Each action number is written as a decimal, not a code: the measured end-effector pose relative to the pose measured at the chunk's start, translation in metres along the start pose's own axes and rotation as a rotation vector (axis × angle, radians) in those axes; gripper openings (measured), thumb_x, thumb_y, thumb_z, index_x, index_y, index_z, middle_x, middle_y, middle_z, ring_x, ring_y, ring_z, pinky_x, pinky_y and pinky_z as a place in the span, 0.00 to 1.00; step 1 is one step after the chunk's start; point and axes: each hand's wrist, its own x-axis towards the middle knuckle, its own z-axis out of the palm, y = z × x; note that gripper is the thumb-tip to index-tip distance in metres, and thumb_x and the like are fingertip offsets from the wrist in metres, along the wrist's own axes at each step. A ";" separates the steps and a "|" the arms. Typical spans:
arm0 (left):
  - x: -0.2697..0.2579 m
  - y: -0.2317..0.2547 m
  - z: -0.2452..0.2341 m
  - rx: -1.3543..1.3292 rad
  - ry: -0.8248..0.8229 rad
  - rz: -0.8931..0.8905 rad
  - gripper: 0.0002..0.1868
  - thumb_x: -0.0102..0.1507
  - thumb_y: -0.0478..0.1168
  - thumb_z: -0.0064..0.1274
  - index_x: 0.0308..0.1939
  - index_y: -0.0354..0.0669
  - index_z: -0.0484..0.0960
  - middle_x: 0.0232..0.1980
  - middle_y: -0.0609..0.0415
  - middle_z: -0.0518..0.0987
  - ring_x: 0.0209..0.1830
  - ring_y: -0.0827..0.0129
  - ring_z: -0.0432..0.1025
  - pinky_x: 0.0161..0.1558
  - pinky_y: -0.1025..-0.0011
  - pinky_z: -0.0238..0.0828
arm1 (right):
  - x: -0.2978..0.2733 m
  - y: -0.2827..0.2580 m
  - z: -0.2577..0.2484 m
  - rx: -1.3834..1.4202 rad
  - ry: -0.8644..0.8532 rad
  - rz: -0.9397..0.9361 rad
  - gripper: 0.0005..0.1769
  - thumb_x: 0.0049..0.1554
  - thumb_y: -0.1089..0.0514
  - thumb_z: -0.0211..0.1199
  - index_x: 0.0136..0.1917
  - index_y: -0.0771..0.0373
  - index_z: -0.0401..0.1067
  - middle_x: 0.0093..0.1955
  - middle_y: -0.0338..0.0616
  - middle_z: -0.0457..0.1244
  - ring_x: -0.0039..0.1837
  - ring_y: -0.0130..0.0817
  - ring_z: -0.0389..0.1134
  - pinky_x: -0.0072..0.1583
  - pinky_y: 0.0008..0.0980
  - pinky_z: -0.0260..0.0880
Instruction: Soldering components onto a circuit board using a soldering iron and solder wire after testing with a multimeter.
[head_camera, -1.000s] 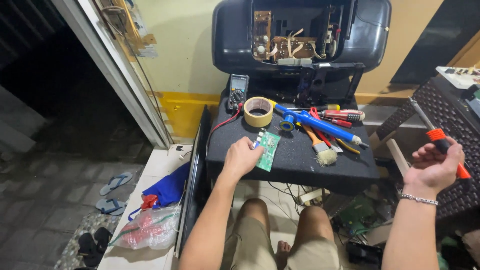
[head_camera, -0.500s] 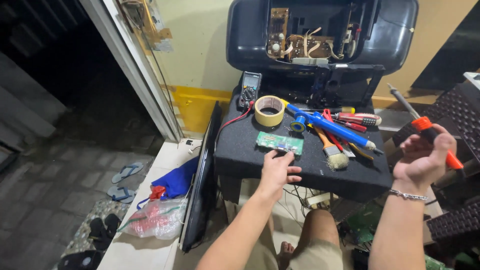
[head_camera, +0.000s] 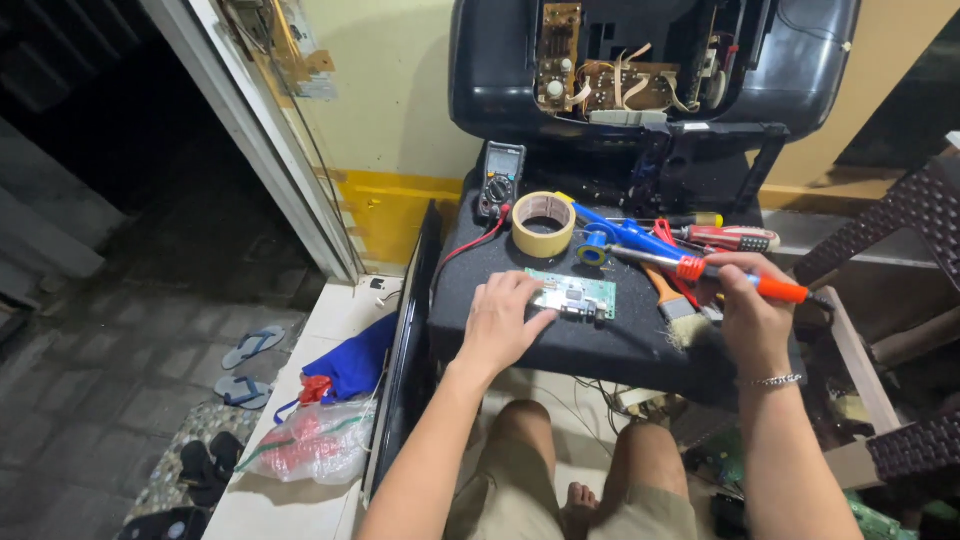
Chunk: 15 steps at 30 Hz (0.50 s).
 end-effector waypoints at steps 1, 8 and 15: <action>0.000 -0.006 0.002 0.009 -0.030 0.057 0.18 0.65 0.50 0.55 0.52 0.43 0.83 0.56 0.48 0.78 0.58 0.56 0.69 0.52 0.56 0.65 | -0.001 -0.003 0.005 -0.053 -0.021 0.019 0.11 0.61 0.56 0.60 0.51 0.65 0.75 0.36 0.46 0.64 0.35 0.28 0.64 0.41 0.22 0.66; -0.002 -0.020 0.004 -0.022 0.103 0.211 0.09 0.65 0.43 0.58 0.41 0.42 0.79 0.44 0.50 0.77 0.45 0.57 0.69 0.41 0.62 0.65 | 0.012 0.001 0.017 -0.162 -0.016 0.159 0.11 0.59 0.58 0.59 0.51 0.66 0.75 0.42 0.51 0.67 0.37 0.35 0.70 0.42 0.23 0.71; -0.001 -0.018 0.002 -0.089 0.132 0.201 0.08 0.65 0.41 0.58 0.40 0.41 0.78 0.44 0.50 0.77 0.48 0.57 0.69 0.46 0.62 0.67 | 0.008 0.012 0.027 -0.166 -0.168 0.145 0.11 0.59 0.57 0.61 0.50 0.67 0.75 0.37 0.51 0.65 0.33 0.37 0.68 0.37 0.28 0.69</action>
